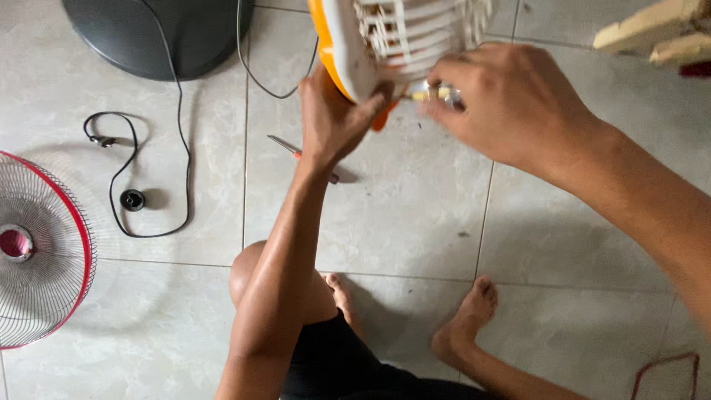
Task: The person assembles two electric fans. First, they attach a white and orange fan head to a base using a screwdriver. Then, they attach a red and black fan head to a stand, securing the front grill with a screwdriver.
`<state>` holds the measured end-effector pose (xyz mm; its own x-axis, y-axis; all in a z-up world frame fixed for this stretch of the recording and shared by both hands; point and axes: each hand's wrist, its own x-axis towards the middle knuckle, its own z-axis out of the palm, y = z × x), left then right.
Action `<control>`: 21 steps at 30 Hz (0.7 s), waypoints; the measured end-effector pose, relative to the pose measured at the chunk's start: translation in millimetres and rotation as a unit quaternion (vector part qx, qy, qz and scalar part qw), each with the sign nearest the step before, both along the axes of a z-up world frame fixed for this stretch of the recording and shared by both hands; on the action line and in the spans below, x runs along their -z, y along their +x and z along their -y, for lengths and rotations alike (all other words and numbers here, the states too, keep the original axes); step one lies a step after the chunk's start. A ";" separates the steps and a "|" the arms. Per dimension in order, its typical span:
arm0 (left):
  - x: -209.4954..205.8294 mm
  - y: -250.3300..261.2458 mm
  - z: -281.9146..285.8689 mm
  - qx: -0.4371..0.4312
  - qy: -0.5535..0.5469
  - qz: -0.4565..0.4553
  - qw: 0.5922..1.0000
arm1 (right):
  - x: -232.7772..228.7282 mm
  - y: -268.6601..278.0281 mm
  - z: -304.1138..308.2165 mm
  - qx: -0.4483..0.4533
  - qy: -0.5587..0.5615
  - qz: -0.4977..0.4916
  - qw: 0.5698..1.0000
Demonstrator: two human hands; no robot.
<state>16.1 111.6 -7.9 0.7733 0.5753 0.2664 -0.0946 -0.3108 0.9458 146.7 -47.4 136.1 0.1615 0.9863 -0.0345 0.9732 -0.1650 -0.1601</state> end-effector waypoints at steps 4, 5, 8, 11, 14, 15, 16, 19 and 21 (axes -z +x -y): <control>3.4 -3.0 2.9 0.016 -0.060 -0.019 0.998 | -10.3 7.4 -8.2 -0.070 -0.051 0.111 0.990; 4.3 -3.4 4.6 0.023 -0.090 -0.024 0.995 | -15.6 7.3 -8.2 -0.071 -0.054 0.129 0.988; 7.9 -0.7 7.8 0.007 -0.070 -0.054 0.996 | -35.4 13.6 -1.3 -0.069 -0.036 0.180 0.981; 7.7 -2.0 -3.8 -0.024 -0.093 -0.037 0.995 | -35.6 18.8 18.8 0.034 -0.130 0.116 0.984; 2.4 -16.2 -29.1 -0.050 -0.131 -0.055 0.989 | 23.0 17.8 51.1 0.278 -0.285 -0.198 0.896; 1.3 -21.1 -34.8 -0.066 -0.127 -0.048 0.989 | 64.5 10.7 58.0 0.243 -0.194 -0.277 0.909; 0.4 -27.8 -40.0 -0.082 -0.120 -0.043 0.988 | 112.2 -1.0 64.8 0.305 -0.296 -0.282 0.860; 3.9 -37.9 -49.7 -0.159 -0.202 -0.031 0.966 | 259.3 -25.1 87.9 0.248 -0.228 -0.226 0.914; 7.3 -41.7 -59.2 -0.191 -0.288 0.021 0.938 | 334.5 -29.9 103.5 0.186 -0.099 -0.164 0.964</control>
<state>-25.7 170.8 -15.1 0.4777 0.8661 -0.1470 -0.1218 0.2310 0.9653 116.7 -150.9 -198.3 0.4514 0.8309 -0.3254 0.7431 -0.5519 -0.3785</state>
